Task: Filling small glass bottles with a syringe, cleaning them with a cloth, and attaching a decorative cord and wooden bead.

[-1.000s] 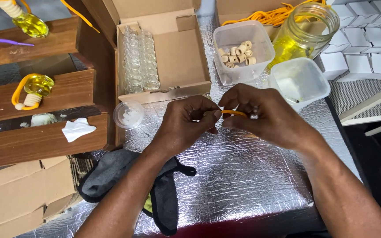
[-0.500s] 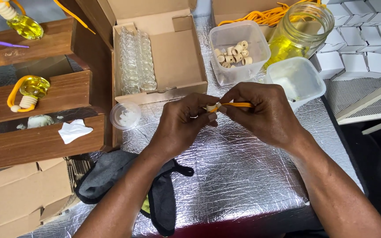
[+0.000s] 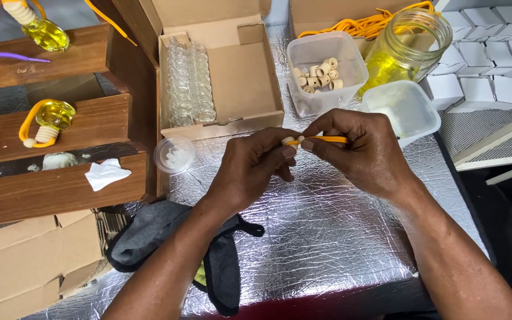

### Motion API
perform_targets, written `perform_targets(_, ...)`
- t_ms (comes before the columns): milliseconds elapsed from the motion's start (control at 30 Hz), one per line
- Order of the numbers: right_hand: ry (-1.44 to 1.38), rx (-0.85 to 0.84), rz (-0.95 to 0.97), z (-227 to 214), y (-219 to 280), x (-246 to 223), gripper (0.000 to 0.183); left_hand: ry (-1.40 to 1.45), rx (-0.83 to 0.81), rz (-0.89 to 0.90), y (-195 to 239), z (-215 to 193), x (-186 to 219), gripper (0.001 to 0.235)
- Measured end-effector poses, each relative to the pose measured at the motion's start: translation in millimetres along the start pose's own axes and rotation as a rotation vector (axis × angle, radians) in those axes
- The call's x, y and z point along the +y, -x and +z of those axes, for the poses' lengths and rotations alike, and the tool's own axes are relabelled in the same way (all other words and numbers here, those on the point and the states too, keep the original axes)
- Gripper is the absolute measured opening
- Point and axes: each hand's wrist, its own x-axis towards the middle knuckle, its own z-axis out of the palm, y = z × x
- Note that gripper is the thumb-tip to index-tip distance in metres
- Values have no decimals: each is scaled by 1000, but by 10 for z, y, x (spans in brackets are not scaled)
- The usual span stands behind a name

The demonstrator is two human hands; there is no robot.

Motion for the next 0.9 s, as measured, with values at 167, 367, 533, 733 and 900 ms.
perform_targets(167, 15, -15, -60, -6, 25, -34, 6, 403, 56, -144, -31, 34, -170, 20)
perform_targets(367, 112, -23, -199, 4, 11, 33, 8, 529, 110, -245, -41, 84, -225, 16)
perform_targets(533, 49, -24, -237, 116, 23, 56, 5, 514, 142, -217, -45, 60, -196, 13)
perform_targets(733, -33, 10, -114, 95, 20, 54, 5, 383, 90, -215, -51, 12, -85, 14)
perform_targets(900, -144, -8, -208, 54, -34, -37, 17, -11, 179, 151, -4, 44, 13, 52)
